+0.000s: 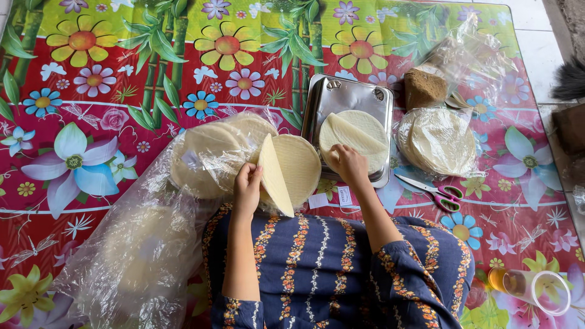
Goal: The person peels apart and stacks individual spring roll wrappers by hand, placing the separated layers onto a metal tray and then into plastic bags.
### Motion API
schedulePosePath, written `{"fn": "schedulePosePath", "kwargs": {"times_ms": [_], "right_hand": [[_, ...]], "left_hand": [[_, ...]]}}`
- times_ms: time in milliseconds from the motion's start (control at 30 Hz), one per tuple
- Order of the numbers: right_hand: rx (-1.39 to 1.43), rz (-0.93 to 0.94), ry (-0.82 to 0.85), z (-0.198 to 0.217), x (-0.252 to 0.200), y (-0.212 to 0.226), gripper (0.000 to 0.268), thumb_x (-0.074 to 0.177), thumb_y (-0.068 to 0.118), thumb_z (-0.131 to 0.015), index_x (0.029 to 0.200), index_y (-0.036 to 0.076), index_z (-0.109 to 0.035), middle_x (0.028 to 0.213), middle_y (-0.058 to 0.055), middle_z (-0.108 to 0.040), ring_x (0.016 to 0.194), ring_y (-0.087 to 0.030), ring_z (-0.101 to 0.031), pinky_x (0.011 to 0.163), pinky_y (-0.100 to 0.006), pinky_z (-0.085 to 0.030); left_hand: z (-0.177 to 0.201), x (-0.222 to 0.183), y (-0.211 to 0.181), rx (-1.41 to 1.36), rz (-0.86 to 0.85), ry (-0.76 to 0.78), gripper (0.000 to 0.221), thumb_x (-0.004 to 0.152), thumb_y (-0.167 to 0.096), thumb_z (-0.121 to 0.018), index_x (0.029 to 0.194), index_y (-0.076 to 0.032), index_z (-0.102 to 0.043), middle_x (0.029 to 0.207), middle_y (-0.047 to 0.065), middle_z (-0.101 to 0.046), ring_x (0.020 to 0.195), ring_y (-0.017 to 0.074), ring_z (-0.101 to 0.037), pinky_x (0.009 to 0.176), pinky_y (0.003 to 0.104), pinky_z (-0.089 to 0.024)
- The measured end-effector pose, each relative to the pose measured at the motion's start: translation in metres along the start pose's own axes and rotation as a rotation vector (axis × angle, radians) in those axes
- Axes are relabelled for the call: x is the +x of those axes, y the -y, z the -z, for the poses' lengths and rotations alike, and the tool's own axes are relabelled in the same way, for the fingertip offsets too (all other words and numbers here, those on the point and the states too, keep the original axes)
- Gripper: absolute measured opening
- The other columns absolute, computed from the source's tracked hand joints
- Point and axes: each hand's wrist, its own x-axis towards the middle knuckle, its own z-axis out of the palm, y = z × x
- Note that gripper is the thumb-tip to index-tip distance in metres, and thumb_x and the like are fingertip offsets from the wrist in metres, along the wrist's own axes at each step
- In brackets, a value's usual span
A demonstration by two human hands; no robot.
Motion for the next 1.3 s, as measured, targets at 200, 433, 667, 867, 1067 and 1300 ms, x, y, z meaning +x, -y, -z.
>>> {"fn": "schedulePosePath", "kwargs": {"times_ms": [200, 433, 667, 867, 1067, 1300], "right_hand": [[-0.151, -0.024, -0.163, -0.004, 0.001, -0.004, 0.036, 0.089, 0.041, -0.073, 0.117, 0.018, -0.071, 0.121, -0.010, -0.068, 0.112, -0.031, -0.061, 0.095, -0.047, -0.044], [-0.061, -0.127, -0.244, -0.010, 0.001, -0.054, 0.029, 0.087, 0.032, -0.078, 0.110, 0.015, -0.072, 0.120, -0.005, -0.068, 0.113, -0.030, -0.060, 0.095, -0.047, -0.040], [-0.050, -0.169, -0.267, -0.010, 0.007, -0.071, 0.008, 0.092, 0.021, -0.076, 0.096, 0.017, -0.071, 0.114, -0.003, -0.069, 0.110, -0.026, -0.063, 0.095, -0.045, -0.043], [0.329, -0.524, -0.280, -0.014, 0.034, -0.110, 0.018, 0.099, 0.019, -0.074, 0.115, 0.014, -0.066, 0.112, -0.007, -0.065, 0.098, -0.025, -0.069, 0.081, -0.043, -0.054], [0.506, -0.389, -0.463, -0.023, 0.024, -0.119, 0.037, 0.090, 0.005, -0.076, 0.122, 0.011, -0.061, 0.131, -0.017, -0.052, 0.118, -0.029, -0.061, 0.090, -0.040, -0.059], [0.097, -0.347, -0.318, -0.015, 0.016, -0.094, 0.037, 0.083, 0.009, -0.080, 0.118, 0.014, -0.069, 0.142, -0.018, -0.051, 0.132, -0.042, -0.046, 0.108, -0.053, -0.037]], "left_hand": [[-0.002, -0.002, -0.004, 0.011, -0.036, 0.055, 0.023, 0.105, -0.021, -0.060, 0.092, -0.002, -0.060, 0.082, -0.001, -0.062, 0.077, 0.0059, -0.054, 0.072, 0.024, -0.046], [-0.003, -0.003, -0.013, 0.042, -0.043, 0.068, 0.022, 0.105, -0.021, -0.058, 0.095, -0.002, -0.060, 0.082, -0.001, -0.062, 0.075, 0.0064, -0.053, 0.071, 0.025, -0.046], [-0.003, -0.003, -0.010, 0.078, -0.082, 0.087, 0.021, 0.105, -0.020, -0.059, 0.094, -0.002, -0.060, 0.081, -0.001, -0.061, 0.075, 0.0060, -0.053, 0.071, 0.024, -0.046], [0.000, -0.001, -0.007, 0.069, -0.074, 0.080, 0.021, 0.105, -0.019, -0.059, 0.092, -0.002, -0.058, 0.079, -0.002, -0.058, 0.073, 0.0061, -0.051, 0.068, 0.024, -0.044], [-0.003, -0.002, -0.010, 0.041, -0.037, 0.099, 0.020, 0.105, -0.018, -0.059, 0.092, -0.003, -0.058, 0.078, -0.002, -0.058, 0.072, 0.0053, -0.051, 0.067, 0.024, -0.044], [-0.003, -0.002, -0.013, 0.079, -0.058, 0.103, 0.019, 0.104, -0.018, -0.059, 0.094, -0.002, -0.060, 0.081, -0.002, -0.060, 0.075, 0.0051, -0.053, 0.069, 0.023, -0.046]]}}
